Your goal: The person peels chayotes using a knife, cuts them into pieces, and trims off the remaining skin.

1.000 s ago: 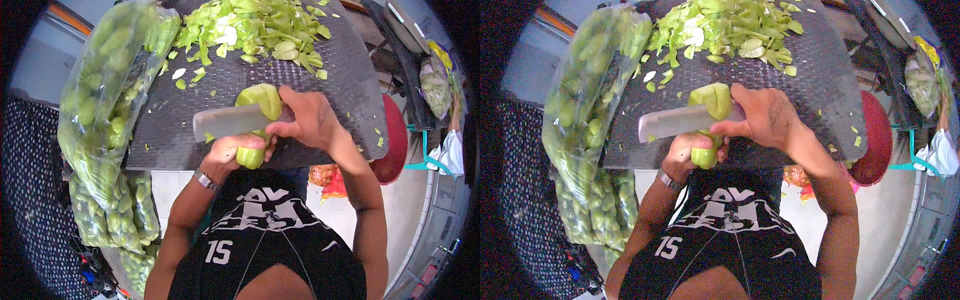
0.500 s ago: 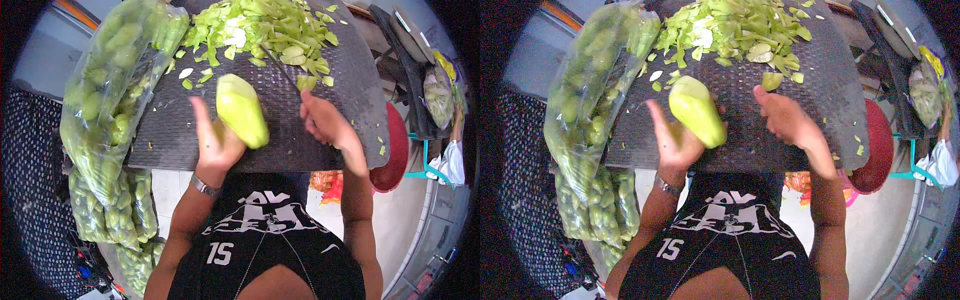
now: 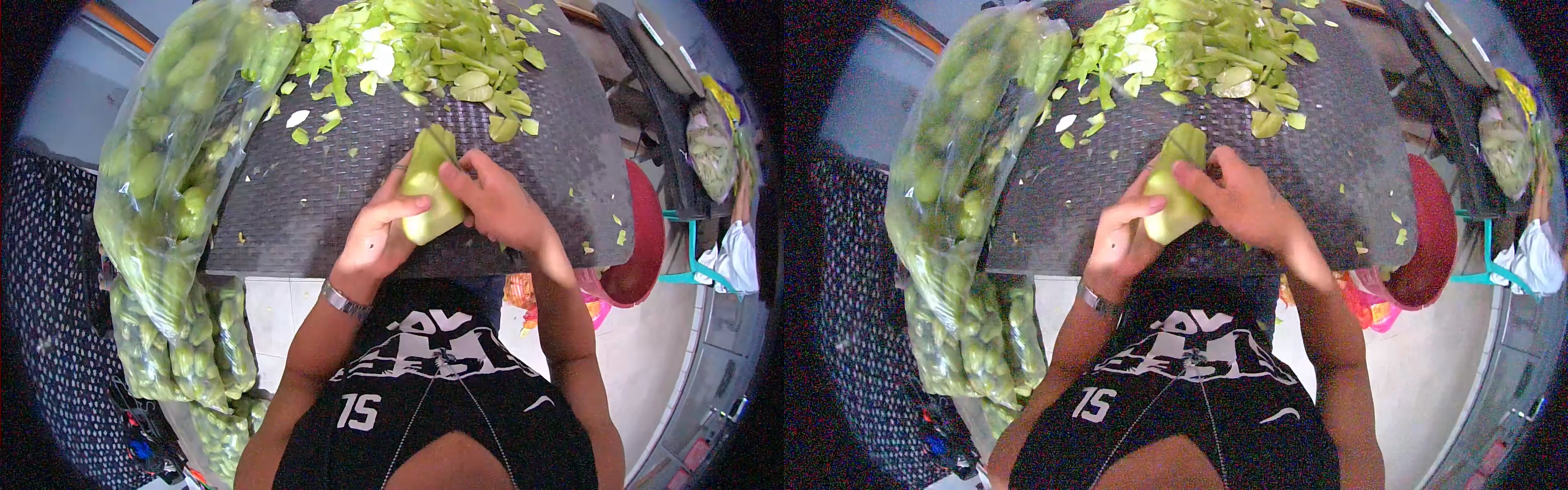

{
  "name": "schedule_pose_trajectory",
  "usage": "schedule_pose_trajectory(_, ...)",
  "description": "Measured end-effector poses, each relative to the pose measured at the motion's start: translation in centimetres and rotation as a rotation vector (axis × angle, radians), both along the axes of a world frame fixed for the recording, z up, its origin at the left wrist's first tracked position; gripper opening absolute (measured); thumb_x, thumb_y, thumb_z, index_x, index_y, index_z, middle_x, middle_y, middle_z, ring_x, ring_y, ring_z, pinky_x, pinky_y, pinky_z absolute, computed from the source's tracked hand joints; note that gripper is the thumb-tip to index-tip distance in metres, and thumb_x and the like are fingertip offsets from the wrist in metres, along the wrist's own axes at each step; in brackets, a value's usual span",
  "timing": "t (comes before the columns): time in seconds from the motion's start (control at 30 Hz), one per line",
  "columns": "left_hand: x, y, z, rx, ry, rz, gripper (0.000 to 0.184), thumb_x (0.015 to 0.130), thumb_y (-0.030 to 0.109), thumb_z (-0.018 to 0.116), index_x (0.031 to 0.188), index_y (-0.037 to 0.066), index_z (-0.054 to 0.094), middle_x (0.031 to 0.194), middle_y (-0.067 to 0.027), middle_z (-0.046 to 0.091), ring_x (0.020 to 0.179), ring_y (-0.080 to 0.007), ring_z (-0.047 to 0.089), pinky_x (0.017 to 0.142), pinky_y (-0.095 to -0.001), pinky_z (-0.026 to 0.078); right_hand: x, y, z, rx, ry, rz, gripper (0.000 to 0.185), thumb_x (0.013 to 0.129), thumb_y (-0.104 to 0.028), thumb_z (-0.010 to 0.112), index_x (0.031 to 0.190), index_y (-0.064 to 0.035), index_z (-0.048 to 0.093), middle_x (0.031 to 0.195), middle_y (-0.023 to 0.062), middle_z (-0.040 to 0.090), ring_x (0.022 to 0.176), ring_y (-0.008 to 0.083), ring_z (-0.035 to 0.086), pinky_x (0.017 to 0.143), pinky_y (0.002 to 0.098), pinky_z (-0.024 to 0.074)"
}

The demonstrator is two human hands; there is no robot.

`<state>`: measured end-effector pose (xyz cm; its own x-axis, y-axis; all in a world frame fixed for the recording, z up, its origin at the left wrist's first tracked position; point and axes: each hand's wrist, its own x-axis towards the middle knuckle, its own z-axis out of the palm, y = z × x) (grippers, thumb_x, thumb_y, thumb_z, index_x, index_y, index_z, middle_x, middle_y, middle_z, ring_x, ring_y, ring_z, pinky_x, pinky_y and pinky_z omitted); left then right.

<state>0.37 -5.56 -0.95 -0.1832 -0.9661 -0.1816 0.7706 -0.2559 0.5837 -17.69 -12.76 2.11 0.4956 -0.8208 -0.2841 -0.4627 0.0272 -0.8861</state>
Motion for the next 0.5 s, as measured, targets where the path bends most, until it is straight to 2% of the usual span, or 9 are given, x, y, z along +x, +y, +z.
schedule_pose_trajectory(0.1, 0.7, -0.4, -0.3, -0.026, -0.097, -0.036, 0.083, 0.08, 0.001, 0.073, 0.154, 0.001, 0.035, 0.141, -0.0138, 0.056, 0.128, -0.0264, 0.058, 0.109, -0.0403, 0.046, -0.4, 0.4, 0.7, -0.158, 0.084, 0.06, 0.064, 0.096, -0.061, 0.062, 0.098, 0.0027, 0.058, 0.076, 0.0228, 0.068, 0.07, 0.0342, 0.07, 0.063, 0.0451, 0.0521)
schedule_pose_trajectory(0.2, 1.2, 0.0, 0.6, -0.053, -0.382, -0.036, 0.086, 0.075, -0.001, 0.079, 0.151, 0.002, 0.04, 0.133, -0.0101, 0.06, 0.121, -0.0223, 0.061, 0.104, -0.0371, 0.05, -1.5, 0.7, 1.4, -0.385, 0.217, 0.096, 0.064, 0.094, -0.062, 0.064, 0.097, 0.0016, 0.058, 0.077, 0.0252, 0.067, 0.075, 0.0432, 0.07, 0.064, 0.0489, 0.0525)
schedule_pose_trajectory(0.27, 1.1, 0.2, -0.3, -0.186, -0.525, 0.055, 0.085, 0.082, 0.014, 0.079, 0.155, 0.003, 0.036, 0.14, -0.0121, 0.057, 0.124, -0.0232, 0.06, 0.105, -0.0382, 0.05, -1.9, 1.5, 1.7, -0.575, 0.315, 0.149, 0.066, 0.091, -0.065, 0.066, 0.096, 0.0009, 0.056, 0.076, 0.0257, 0.067, 0.077, 0.0478, 0.069, 0.065, 0.0513, 0.0531)
schedule_pose_trajectory(0.33, 0.5, 0.2, -1.3, -0.317, -0.662, 0.132, 0.087, 0.088, 0.029, 0.078, 0.158, 0.004, 0.033, 0.146, -0.0141, 0.054, 0.127, -0.0241, 0.059, 0.106, -0.0392, 0.05, -1.7, 2.6, 2.2, -0.655, 0.356, 0.212, 0.068, 0.089, -0.067, 0.066, 0.094, -0.0004, 0.055, 0.075, 0.0249, 0.067, 0.076, 0.0475, 0.069, 0.065, 0.0523, 0.0537)
schedule_pose_trajectory(0.37, 0.5, -0.8, -1.7, -0.117, -0.558, 0.101, 0.085, 0.093, 0.035, 0.075, 0.16, 0.006, 0.031, 0.149, -0.0127, 0.052, 0.131, -0.0224, 0.057, 0.109, -0.0385, 0.048, -1.7, 2.9, 2.4, -0.695, 0.378, 0.242, 0.068, 0.088, -0.068, 0.067, 0.093, -0.001, 0.055, 0.075, 0.0245, 0.067, 0.075, 0.0474, 0.069, 0.065, 0.0529, 0.0539)
schedule_pose_trajectory(0.47, 0.1, -0.2, -0.8, -0.288, -0.805, 0.136, 0.082, 0.095, 0.032, 0.072, 0.16, 0.006, 0.03, 0.15, -0.0118, 0.052, 0.133, -0.0213, 0.055, 0.11, -0.0381, 0.048, -2.0, 2.7, 1.6, -0.718, 0.344, 0.282, 0.069, 0.086, -0.07, 0.066, 0.091, -0.0021, 0.054, 0.077, 0.0237, 0.068, 0.073, 0.0455, 0.069, 0.063, 0.053, 0.0546)
schedule_pose_trajectory(0.5, 0.1, -0.3, -0.6, -0.265, -0.797, 0.131, 0.083, 0.095, 0.033, 0.072, 0.16, 0.006, 0.03, 0.151, -0.0121, 0.051, 0.133, -0.0212, 0.055, 0.111, -0.0381, 0.047, -1.9, 2.7, 1.6, -0.736, 0.347, 0.278, 0.069, 0.086, -0.07, 0.066, 0.091, -0.0024, 0.054, 0.077, 0.0231, 0.068, 0.072, 0.045, 0.069, 0.063, 0.053, 0.0544)
